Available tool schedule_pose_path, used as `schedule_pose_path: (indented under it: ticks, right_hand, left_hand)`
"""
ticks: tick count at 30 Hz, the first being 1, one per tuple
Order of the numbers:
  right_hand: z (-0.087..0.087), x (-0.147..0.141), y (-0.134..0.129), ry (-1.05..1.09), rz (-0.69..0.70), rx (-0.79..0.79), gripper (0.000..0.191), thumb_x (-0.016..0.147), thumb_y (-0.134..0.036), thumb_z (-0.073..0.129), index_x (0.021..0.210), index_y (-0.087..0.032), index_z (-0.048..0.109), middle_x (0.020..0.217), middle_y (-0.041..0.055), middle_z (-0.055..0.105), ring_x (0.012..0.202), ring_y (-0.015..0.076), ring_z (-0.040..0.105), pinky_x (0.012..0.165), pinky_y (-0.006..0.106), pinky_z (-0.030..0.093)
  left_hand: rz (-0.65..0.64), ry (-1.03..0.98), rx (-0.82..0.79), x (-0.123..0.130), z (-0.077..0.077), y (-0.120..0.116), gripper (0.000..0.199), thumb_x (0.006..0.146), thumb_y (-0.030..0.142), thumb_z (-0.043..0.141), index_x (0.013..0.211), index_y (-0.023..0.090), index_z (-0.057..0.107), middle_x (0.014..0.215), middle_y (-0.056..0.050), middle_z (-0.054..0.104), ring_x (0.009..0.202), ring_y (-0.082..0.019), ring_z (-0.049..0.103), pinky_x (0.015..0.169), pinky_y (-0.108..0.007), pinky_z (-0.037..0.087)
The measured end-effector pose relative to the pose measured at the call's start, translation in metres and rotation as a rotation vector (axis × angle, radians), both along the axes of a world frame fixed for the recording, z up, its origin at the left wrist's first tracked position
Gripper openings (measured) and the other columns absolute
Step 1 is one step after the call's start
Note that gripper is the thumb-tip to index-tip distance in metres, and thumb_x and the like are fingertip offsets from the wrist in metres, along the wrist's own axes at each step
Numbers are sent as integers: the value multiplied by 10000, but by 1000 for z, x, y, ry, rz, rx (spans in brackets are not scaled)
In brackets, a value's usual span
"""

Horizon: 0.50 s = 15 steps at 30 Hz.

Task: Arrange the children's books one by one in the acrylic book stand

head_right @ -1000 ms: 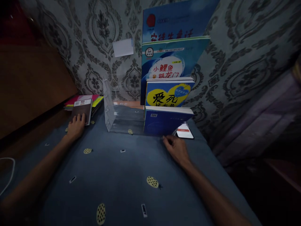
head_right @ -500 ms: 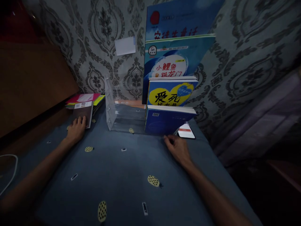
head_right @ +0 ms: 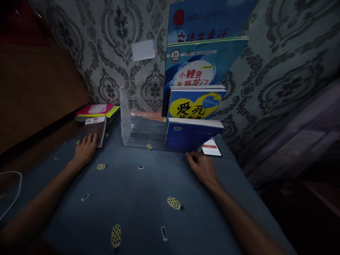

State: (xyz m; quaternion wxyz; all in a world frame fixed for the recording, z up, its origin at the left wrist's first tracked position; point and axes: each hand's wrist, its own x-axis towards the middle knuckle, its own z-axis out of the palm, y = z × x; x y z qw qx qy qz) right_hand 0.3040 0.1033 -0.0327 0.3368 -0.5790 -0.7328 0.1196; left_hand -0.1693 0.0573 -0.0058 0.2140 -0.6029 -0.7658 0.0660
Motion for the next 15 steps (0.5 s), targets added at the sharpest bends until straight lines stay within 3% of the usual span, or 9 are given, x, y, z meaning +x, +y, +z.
schedule_pose_path:
  ticks: [8,15]
  right_hand:
    - [-2,0,1,-7,-13,-11,433,851,-533,450,552,-233,536,500,26,585,477,183,546,492,303,332]
    - [-1,-2,1,1,-15,-15,436,840,-550,442,550,-235,526,497,24,562,487,186,537,494,303,329]
  left_hand:
    - [-57,-9,-71,-1,-1,-9,465,1022,200,299,1435,105,491,1359,-220,594,1194,-340,598,921,-465,529]
    - [-66,-17,-70,0,-1,-9,448,1019,194,307,1410,110,507,1346,-214,595,1166,-333,609,906,-459,526]
